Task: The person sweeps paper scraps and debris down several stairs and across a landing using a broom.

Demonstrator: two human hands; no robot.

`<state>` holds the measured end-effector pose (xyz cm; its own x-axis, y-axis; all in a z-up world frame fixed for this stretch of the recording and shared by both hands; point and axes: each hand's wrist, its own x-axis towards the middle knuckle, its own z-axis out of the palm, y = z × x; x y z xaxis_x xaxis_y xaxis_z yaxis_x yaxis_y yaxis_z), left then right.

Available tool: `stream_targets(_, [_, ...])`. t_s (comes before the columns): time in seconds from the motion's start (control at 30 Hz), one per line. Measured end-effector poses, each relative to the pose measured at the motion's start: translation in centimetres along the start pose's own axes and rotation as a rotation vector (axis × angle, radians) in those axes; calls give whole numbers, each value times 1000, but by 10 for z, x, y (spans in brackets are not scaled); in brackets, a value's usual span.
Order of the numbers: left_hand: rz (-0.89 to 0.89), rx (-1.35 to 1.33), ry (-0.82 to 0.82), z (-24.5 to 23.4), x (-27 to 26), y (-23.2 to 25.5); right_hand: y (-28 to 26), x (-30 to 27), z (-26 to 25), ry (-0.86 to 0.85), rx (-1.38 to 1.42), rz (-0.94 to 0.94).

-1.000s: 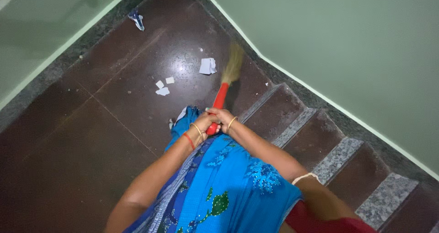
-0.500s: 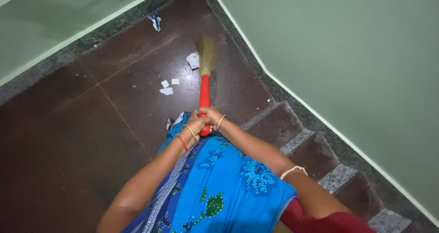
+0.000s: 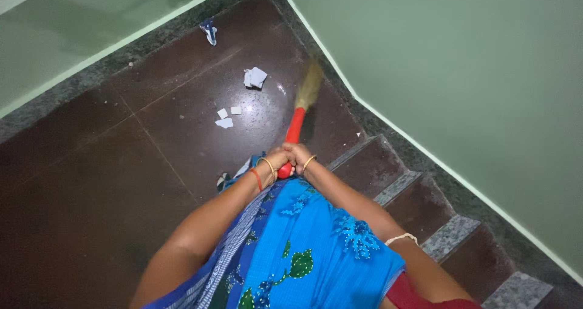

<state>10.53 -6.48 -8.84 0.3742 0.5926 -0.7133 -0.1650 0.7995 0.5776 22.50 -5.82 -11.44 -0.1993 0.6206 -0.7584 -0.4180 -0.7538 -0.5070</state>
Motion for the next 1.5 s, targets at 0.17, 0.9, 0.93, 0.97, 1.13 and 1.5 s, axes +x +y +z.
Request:
stream_targets(0.17, [-146, -71, 34, -47, -4, -19, 26, 10, 37, -119, 26, 139])
stream_targets(0.9, [-49, -88, 11, -85, -93, 18, 60, -38, 127, 132, -146, -375])
stream_targets(0.93, [-32, -31, -69, -87, -88, 8, 66, -39, 124, 152, -131, -381])
stream_targets(0.97, [-46, -17, -85, -90, -82, -2, 73, -39, 120, 214, -85, -321])
stream_targets(1.13, [-245, 59, -174, -116, -57, -49, 115, -34, 104, 412, -18, -114])
stream_targets(1.5, [63, -189, 212, -161, -102, -4, 116, 48, 167, -161, -303, -144])
